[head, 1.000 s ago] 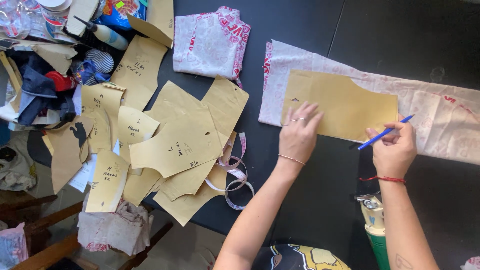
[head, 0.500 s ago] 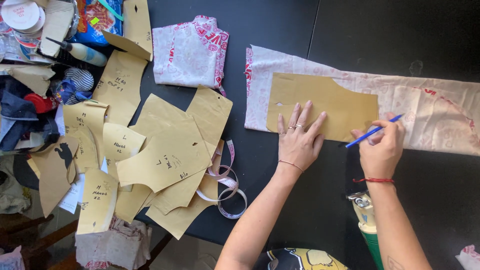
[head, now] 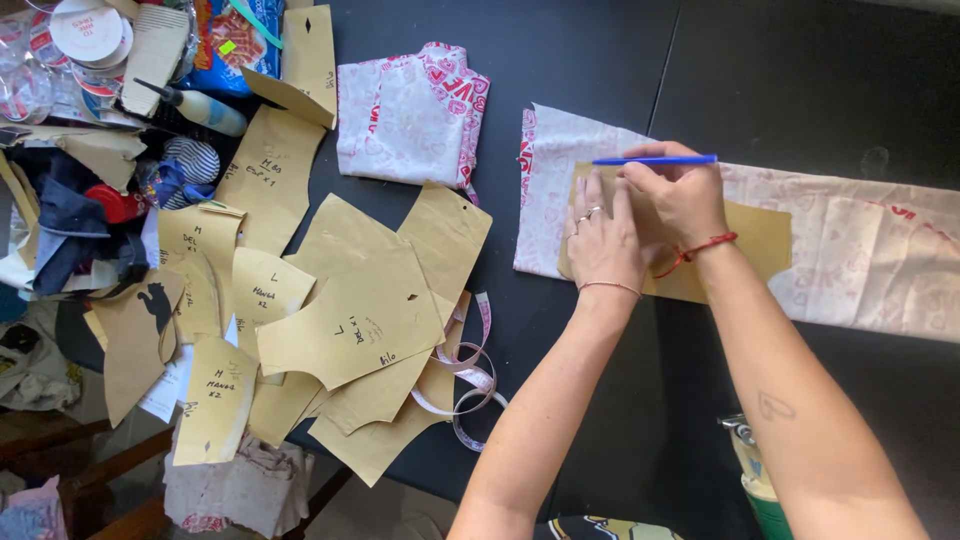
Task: The person uses an electric rotary cutter to cut patterned fabric on a black table. They trace around a paper pattern with a blue pen, cut the fabric, and then fold and stack the cut pieces.
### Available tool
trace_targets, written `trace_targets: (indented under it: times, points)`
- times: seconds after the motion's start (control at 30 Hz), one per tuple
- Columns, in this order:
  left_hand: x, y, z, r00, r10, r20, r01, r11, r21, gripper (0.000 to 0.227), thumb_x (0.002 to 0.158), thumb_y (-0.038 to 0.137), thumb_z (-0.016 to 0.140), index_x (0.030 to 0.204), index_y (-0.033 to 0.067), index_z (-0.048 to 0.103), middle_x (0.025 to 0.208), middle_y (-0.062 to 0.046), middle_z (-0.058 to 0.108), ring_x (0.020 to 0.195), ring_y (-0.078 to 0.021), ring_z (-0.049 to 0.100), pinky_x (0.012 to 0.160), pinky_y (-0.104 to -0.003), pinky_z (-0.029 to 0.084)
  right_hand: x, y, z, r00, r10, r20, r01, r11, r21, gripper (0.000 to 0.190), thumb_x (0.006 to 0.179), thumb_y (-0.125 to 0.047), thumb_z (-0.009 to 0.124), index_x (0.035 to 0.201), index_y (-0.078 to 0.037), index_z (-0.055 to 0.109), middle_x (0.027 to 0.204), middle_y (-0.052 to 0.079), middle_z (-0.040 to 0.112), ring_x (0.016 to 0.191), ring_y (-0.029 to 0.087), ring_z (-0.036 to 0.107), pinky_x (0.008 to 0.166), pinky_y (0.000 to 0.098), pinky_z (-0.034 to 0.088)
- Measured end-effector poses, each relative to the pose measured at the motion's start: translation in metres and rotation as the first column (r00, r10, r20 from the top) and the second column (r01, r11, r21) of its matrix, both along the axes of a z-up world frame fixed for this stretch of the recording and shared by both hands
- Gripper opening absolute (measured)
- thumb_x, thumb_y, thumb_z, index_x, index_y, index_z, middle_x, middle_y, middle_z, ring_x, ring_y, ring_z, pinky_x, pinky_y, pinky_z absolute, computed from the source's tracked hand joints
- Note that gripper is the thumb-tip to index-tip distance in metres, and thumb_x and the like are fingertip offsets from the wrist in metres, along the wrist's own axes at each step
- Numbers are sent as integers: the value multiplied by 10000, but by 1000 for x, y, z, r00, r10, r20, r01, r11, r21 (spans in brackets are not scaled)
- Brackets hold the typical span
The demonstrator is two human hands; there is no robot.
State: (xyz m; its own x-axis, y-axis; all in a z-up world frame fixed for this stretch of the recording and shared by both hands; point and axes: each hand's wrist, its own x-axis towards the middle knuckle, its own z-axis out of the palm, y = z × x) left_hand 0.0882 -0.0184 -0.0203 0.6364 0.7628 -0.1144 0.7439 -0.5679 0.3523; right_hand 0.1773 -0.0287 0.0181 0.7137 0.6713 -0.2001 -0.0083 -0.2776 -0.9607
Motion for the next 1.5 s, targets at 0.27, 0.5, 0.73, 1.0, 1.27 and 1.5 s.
trace_targets:
  times: [0.27,0.5,0.73,1.0,1.27,1.5]
  points:
    - [-3,0,9,999,-19,-26,18,999,-35,937,516,447,770,1282,202,287,1417,-136,108,1343,-279,98,1068,-419,212,-1,4,-7,985,40,165,-34,999,-40,116,807,-125,639,906,-185,627,745,20,619,696,93,609,603,203,492]
    - [-5,-4,16,998,-43,43,41,999,32,774,571,471,720,1220,254,360,1406,-191,120,1322,-363,141,1044,-489,204,17,-54,3,970,-163,179,167,986,-5,83,867,-30,502,949,-17,495,780,146,563,720,187,613,633,231,518]
    - [10,-15,41,995,0,-95,3,1000,24,857,554,639,623,1270,329,271,1395,-260,67,1293,-450,71,968,-607,108,17,-74,-7,940,-274,201,264,962,76,84,886,-71,527,935,-5,509,805,180,598,756,211,622,644,251,534]
    - [14,-15,58,972,-36,-233,5,991,-131,908,580,685,562,1333,351,178,1407,-233,-25,1295,-417,-59,970,-603,44,15,-89,0,930,-251,269,264,964,-11,42,855,-71,575,896,-60,569,750,100,626,687,163,620,586,243,515]
    - [23,-41,7,984,-134,113,105,967,232,589,598,361,584,1134,243,373,1264,-128,266,1220,-299,246,962,-563,209,27,-145,-6,899,-357,255,369,930,2,86,886,-26,512,964,5,494,792,195,596,729,254,611,616,283,511]
    - [46,-85,-40,787,-579,210,510,804,307,220,804,209,479,1016,260,506,1106,64,487,1130,-131,439,940,-418,359,25,-164,-28,774,-362,519,420,908,8,99,840,-19,583,912,-75,623,804,103,635,685,160,601,549,252,471]
